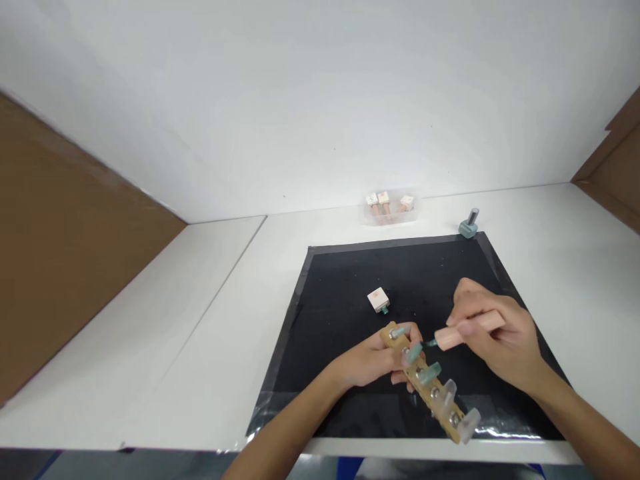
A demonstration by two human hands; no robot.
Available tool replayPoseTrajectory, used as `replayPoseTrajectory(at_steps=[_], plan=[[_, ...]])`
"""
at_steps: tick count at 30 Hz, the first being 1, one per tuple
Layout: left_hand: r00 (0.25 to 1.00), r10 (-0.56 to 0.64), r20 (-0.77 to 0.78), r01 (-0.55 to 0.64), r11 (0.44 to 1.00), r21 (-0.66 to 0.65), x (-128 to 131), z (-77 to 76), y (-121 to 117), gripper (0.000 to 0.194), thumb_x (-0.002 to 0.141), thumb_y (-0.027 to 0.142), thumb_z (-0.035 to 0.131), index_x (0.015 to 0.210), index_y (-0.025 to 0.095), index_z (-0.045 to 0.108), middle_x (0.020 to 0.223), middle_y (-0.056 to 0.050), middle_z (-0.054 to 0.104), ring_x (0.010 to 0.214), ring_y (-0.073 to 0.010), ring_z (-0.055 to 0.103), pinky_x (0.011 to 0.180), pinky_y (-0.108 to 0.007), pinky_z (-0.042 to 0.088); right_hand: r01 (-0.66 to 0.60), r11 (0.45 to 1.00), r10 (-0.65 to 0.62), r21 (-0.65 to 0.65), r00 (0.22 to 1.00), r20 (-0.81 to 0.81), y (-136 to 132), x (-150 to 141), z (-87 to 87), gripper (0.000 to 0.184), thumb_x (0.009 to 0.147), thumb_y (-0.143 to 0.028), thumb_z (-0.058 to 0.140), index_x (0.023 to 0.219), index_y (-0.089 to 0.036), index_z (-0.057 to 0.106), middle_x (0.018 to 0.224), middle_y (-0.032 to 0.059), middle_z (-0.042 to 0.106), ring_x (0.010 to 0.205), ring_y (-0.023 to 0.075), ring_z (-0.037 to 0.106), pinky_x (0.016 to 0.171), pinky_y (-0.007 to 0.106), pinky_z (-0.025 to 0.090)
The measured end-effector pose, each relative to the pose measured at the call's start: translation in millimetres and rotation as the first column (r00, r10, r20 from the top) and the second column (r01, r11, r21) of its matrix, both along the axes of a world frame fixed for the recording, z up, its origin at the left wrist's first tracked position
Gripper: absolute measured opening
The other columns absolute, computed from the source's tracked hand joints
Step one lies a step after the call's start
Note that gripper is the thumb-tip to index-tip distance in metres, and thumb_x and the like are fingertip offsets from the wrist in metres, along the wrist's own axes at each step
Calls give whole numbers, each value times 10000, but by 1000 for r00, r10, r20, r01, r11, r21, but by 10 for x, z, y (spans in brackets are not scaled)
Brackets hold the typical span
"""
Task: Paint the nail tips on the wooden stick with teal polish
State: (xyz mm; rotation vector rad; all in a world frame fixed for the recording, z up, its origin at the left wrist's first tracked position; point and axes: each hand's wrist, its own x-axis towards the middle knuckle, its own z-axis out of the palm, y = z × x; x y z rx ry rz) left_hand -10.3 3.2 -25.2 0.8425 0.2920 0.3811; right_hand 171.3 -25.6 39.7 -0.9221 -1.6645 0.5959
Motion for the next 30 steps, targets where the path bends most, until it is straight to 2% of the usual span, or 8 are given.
replayPoseTrajectory(at_steps=[3,6,9,12,16,21,26,30], plan=[[1000,14,0,-14,1000,-18,-1,17,-7,378,681,402,748,702,165,454,491,89,449,382,-22,334,457,-191,408,-25,1000,25,-18,999,27,0,0,-6,166,835,-196,589,670,-209,600,534,-13,554,478,123,477,411,240,372],[999,31,35,-29,998,-47,-3,35,-14,373,686,396,745,692,163,454,471,90,437,378,-21,317,451,-183,406,159,987,-156,-26,984,84,11,10,-40,195,820,-159,569,632,-210,577,542,-13,551,469,123,490,409,246,351],[996,44,83,-37,995,-88,-10,56,-20,360,676,367,753,695,160,459,490,76,479,379,-21,327,449,-180,407,327,945,-325,-28,944,63,28,28,-82,192,816,-180,569,627,-214,558,553,-21,531,471,123,488,443,258,366],[992,77,103,-64,991,-120,-16,78,-23,352,644,340,771,736,157,485,514,69,514,385,-29,359,458,-189,412,399,914,-396,-70,917,53,51,45,-95,210,824,-226,574,614,-217,553,542,-26,525,448,116,458,442,256,361],[989,110,100,-97,987,-124,-9,90,-35,348,667,311,762,803,171,474,514,76,521,418,-54,446,488,-194,406,412,898,-413,-151,910,32,95,73,-85,228,835,-332,580,640,-214,585,575,4,622,497,140,531,463,252,411],[993,40,-109,-46,997,-54,39,89,-86,391,670,343,765,824,176,447,510,69,554,496,-89,560,548,-210,422,387,892,-392,-232,920,28,145,104,-137,237,838,-376,576,682,-200,598,592,8,664,486,132,504,463,244,411],[931,-29,-364,26,1000,-14,97,86,-126,477,555,390,814,788,164,465,529,61,586,492,-86,575,571,-232,484,328,901,-330,-284,943,42,169,100,-197,251,847,-379,563,694,-184,598,637,36,718,457,124,474,450,249,381],[874,37,-484,7,996,89,129,38,-120,472,533,399,812,774,154,489,574,35,623,509,-93,598,556,-230,495,307,905,-306,-295,951,51,174,99,-225,269,843,-384,562,674,-179,608,640,44,727,459,128,486,452,252,378]])
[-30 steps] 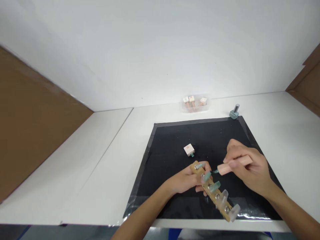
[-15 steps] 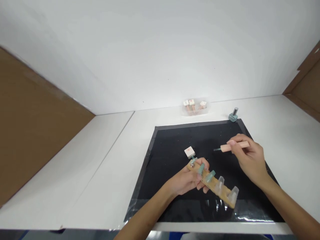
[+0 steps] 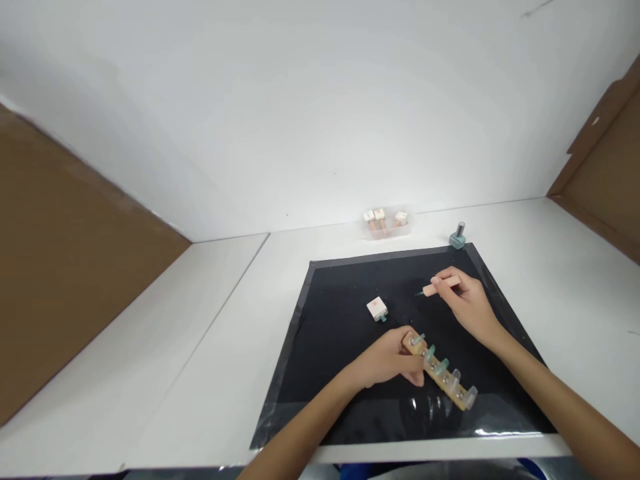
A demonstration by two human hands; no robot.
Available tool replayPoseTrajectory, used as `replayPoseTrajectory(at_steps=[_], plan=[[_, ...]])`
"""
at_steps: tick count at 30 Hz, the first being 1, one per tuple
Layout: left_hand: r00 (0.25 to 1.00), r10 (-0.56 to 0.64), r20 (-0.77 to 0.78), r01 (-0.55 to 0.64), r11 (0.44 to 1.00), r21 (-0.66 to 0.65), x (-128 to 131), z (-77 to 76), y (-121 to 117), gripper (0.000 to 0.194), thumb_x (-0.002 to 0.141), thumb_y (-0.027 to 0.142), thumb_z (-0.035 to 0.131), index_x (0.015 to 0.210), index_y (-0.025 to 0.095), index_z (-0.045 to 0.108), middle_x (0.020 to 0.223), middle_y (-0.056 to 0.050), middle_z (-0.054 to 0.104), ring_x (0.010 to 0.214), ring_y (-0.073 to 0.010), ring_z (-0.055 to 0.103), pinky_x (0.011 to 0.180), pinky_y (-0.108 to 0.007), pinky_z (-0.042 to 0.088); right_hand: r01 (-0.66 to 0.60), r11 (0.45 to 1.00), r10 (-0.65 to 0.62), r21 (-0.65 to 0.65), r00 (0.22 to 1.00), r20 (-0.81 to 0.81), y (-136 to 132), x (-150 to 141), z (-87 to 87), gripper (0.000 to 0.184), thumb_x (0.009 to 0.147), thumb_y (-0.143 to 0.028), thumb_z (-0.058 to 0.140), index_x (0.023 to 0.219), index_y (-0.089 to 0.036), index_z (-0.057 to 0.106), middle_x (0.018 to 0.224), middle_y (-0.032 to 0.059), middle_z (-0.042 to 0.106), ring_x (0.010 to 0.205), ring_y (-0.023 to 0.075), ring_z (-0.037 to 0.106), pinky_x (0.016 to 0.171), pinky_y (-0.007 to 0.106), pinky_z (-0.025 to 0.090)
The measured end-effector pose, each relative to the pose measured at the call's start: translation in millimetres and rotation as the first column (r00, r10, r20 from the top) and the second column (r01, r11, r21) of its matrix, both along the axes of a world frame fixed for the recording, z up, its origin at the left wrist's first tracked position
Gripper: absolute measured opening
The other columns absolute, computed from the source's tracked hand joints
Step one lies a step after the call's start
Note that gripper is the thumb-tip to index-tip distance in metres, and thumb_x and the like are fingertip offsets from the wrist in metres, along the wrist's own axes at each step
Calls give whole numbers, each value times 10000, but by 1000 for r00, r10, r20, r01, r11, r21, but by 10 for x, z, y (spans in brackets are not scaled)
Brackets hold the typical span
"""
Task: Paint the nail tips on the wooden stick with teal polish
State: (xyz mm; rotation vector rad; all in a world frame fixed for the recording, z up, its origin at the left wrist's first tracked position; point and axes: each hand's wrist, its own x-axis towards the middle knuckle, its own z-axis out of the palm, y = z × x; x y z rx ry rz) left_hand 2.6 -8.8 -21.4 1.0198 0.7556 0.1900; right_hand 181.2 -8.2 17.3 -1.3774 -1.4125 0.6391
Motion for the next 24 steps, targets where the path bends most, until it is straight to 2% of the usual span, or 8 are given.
replayPoseTrajectory(at_steps=[8,12,14,16,18,20,22,24], plan=[[991,87,-106,-76,991,107,-48,37,28,405,516,286,830,794,125,584,628,23,636,577,-97,605,605,-241,507,-6,999,5,-34,999,-35,-5,33,-33,220,834,-352,563,699,-181,596,656,56,742,544,168,576,520,270,421],[942,65,-329,8,976,217,-256,197,117,295,585,252,778,794,122,615,552,27,623,517,-104,582,560,-241,483,-27,998,23,-53,996,-81,-11,49,-60,205,837,-338,565,703,-186,596,681,59,742,654,197,634,609,292,451],[909,25,-417,101,956,277,-393,298,189,214,635,289,730,690,116,616,528,13,610,497,-103,566,534,-234,458,-45,997,38,-64,993,-113,-10,57,-77,204,837,-337,572,699,-188,602,694,56,740,702,204,644,654,302,455],[905,38,-424,120,933,340,-525,390,266,213,669,321,695,664,127,608,522,16,595,509,-106,558,535,-233,445,-68,995,56,-77,987,-148,-3,63,-96,221,832,-344,582,679,-187,610,706,54,734,704,195,634,661,301,447],[907,155,-392,61,872,486,-629,444,337,210,662,326,699,725,145,612,571,21,602,558,-117,566,572,-247,452,-92,991,73,-93,979,-189,11,65,-119,247,824,-360,590,658,-180,617,711,53,722,669,174,606,638,291,433],[892,280,-356,38,736,675,-689,437,394,218,668,285,695,844,166,641,815,-26,671,773,-162,615,745,-307,480,-120,986,90,-116,967,-236,30,60,-148,258,811,-382,598,664,-172,623,665,37,691,586,144,549,581,277,405],[915,249,-318,98,626,773,-703,367,439,338,685,229,674,1019,196,641,1141,-75,635,1101,-221,548,976,-383,394,-150,978,104,-142,952,-289,50,51,-184,271,789,-415,611,682,-167,622,569,1,624,505,120,475,514,263,362],[946,172,-276,115,617,779,-684,255,478,544,710,192,637,1242,234,529,1398,-88,468,1304,-236,388,1073,-417,301,-176,970,111,-166,933,-343,66,38,-222,299,759,-456,629,690,-165,616,489,-39,534,454,104,415,468,252,314]])
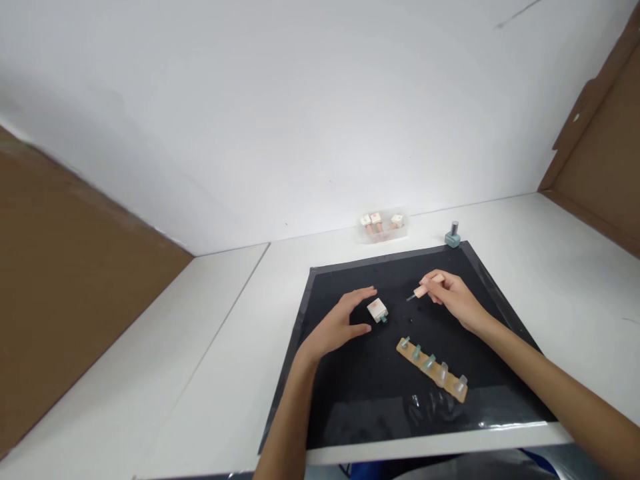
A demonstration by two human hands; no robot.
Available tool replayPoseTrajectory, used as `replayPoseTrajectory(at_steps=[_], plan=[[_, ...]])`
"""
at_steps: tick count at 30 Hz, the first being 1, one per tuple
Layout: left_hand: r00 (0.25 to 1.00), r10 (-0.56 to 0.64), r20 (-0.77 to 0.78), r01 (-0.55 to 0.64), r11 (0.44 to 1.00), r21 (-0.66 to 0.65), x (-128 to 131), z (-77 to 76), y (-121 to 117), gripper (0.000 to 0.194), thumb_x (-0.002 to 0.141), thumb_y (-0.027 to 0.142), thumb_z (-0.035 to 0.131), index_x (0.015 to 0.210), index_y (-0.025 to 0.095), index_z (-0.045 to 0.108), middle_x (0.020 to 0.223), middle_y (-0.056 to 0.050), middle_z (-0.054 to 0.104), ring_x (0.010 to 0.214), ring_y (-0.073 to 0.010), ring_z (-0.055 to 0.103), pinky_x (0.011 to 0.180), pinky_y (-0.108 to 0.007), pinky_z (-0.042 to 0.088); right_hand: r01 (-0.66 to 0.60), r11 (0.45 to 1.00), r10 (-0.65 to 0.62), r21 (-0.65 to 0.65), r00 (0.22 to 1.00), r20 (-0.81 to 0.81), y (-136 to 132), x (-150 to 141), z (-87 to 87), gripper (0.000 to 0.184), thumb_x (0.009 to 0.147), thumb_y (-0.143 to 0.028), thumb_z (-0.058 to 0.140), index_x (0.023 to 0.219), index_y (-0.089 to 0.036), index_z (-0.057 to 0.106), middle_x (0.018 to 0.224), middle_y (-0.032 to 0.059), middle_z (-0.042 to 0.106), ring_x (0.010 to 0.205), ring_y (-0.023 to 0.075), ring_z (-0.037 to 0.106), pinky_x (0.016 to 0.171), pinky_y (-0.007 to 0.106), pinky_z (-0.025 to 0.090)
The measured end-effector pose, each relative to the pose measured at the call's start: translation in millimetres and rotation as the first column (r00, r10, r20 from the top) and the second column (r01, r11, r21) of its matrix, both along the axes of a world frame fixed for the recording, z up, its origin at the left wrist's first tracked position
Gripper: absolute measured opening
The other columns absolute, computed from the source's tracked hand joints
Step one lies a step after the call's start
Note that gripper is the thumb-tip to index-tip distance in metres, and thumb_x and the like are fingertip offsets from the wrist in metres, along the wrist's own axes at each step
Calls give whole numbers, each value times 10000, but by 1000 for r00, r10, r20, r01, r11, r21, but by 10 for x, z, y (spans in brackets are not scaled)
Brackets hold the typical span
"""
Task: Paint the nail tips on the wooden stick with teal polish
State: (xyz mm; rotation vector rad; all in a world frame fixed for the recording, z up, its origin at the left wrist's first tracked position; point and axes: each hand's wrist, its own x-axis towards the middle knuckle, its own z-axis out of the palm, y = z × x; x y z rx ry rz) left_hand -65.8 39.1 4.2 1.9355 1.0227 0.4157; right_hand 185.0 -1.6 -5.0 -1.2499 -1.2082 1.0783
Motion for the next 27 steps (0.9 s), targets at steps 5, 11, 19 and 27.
replayPoseTrajectory(at_steps=[5,11,19,27], plan=[[986,-161,50,162,987,-22,74,-260,107,549,728,125,593,1260,237,518,1392,-91,474,1303,-228,390,1109,-429,244,-25,998,19,-65,995,-103,14,-24,-65,344,705,-503,663,707,-163,613,461,-72,442,428,87,366,451,243,281],[994,0,111,1,1000,-6,101,-313,172,315,687,172,656,1001,182,628,1055,-64,647,1012,-224,577,960,-392,395,-36,995,22,-90,988,-155,9,-42,-115,339,675,-492,691,687,-164,608,474,-67,437,443,85,354,454,242,268],[842,314,440,-187,933,-308,173,-274,159,436,566,291,790,910,180,547,828,0,657,779,-140,611,754,-282,466,-48,996,35,-69,983,-179,23,-16,-207,375,668,-518,682,792,-169,619,542,-46,478,468,99,399,462,251,332],[622,501,602,-143,829,-541,253,-89,81,537,510,384,849,918,150,591,717,0,669,625,-107,612,594,-199,448,0,995,2,99,1000,-21,-96,76,112,218,771,-422,665,827,-212,653,780,23,640,675,164,562,617,286,444]])
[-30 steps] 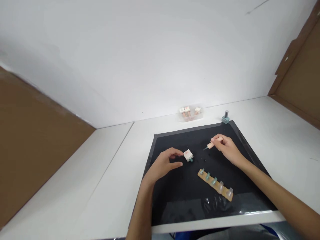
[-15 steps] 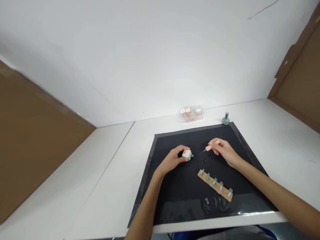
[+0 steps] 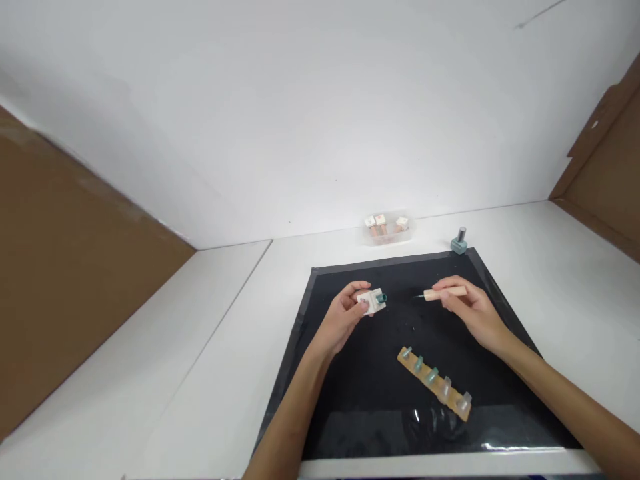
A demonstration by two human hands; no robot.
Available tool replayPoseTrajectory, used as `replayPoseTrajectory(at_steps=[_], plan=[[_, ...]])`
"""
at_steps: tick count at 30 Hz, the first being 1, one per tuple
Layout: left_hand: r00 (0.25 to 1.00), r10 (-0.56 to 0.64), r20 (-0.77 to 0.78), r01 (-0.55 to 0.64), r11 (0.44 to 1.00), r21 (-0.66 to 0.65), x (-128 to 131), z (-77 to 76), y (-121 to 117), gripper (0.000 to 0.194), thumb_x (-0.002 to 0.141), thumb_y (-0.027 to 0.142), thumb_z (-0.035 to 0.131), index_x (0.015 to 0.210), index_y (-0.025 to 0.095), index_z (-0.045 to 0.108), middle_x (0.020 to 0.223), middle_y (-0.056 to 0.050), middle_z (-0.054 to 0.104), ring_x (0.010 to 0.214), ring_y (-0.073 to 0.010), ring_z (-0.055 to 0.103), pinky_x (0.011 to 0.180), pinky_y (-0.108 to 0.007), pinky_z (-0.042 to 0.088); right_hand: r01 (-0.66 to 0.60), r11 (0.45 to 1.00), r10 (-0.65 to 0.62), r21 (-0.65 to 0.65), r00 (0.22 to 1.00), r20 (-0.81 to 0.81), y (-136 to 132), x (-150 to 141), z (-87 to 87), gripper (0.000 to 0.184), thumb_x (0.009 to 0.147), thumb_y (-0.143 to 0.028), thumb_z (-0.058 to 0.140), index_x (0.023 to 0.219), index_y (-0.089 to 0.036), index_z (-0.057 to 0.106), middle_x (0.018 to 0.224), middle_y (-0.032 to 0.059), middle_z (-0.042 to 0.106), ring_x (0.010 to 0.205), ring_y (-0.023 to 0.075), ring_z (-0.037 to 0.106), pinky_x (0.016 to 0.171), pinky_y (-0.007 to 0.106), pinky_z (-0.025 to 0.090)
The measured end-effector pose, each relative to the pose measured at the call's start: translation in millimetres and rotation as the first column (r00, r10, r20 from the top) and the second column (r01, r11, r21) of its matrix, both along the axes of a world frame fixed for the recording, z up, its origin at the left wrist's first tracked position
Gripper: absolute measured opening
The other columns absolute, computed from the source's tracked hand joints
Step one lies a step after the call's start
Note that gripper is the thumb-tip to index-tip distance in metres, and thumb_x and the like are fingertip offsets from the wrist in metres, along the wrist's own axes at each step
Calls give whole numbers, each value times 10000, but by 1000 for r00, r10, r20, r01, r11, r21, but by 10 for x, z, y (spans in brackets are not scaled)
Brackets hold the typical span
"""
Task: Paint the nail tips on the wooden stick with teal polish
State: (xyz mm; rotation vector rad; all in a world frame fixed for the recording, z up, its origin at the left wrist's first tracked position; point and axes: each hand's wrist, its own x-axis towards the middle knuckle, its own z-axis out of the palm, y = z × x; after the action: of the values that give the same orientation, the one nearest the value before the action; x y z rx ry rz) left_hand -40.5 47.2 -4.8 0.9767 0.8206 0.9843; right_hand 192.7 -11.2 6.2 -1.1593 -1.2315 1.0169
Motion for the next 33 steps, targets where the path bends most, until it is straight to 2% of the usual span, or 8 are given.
replayPoseTrajectory(at_steps=[2,3,5,8,19,24,27,33], plan=[[997,-42,64,44,999,-29,0,17,-18,524,495,394,859,885,139,619,717,-17,683,622,-111,619,580,-192,447,-2,998,-2,62,998,64,-93,-28,123,133,788,-333,670,871,-230,657,840,26,657,789,186,600,698,290,462],[994,-67,91,71,997,-39,0,21,-27,506,496,391,861,867,136,629,727,-26,694,626,-112,625,582,-190,450,-14,986,-17,168,984,179,-136,-49,174,103,819,-288,637,909,-239,644,848,26,657,790,187,610,688,286,471],[983,-123,134,130,990,-48,0,26,-40,460,521,379,855,853,138,647,764,-40,715,649,-116,641,605,-190,462,-94,934,-34,345,937,347,-202,-96,248,118,849,-187,582,945,-250,606,795,11,634,683,159,592,595,260,467],[965,-191,180,201,979,-41,5,28,-54,415,563,371,838,871,150,667,828,-52,734,712,-135,670,671,-212,487,-204,843,-48,498,893,447,-239,-155,307,208,827,-92,543,975,-236,563,736,9,590,632,153,561,533,253,454],[963,-220,159,232,970,-66,1,-16,-71,451,529,399,847,856,138,678,795,-53,722,685,-137,661,650,-215,481,-348,732,-22,585,847,531,-213,-196,340,337,789,0,465,1033,-222,534,747,23,545,657,160,542,538,280,481],[966,-162,201,171,985,-27,-19,-44,-87,512,527,501,819,877,153,682,819,-74,702,693,-161,635,623,-258,480,-301,764,-29,571,868,496,-224,-169,314,415,803,6,451,1096,-279,521,772,12,496,596,137,511,469,243,441],[974,-115,195,121,993,-18,-23,-47,-95,520,513,517,819,877,170,687,863,-85,695,719,-177,623,619,-284,488,-307,783,-12,541,862,506,-229,-159,309,411,836,-24,469,1138,-297,524,756,13,554,591,146,546,485,259,437],[972,-90,216,100,994,-37,-8,-21,-91,426,535,410,839,875,188,711,892,-82,697,738,-175,623,613,-277,505,-387,732,48,561,851,524,-228,-183,312,287,876,-73,468,1090,-256,522,795,26,637,702,170,599,654,337,466]])
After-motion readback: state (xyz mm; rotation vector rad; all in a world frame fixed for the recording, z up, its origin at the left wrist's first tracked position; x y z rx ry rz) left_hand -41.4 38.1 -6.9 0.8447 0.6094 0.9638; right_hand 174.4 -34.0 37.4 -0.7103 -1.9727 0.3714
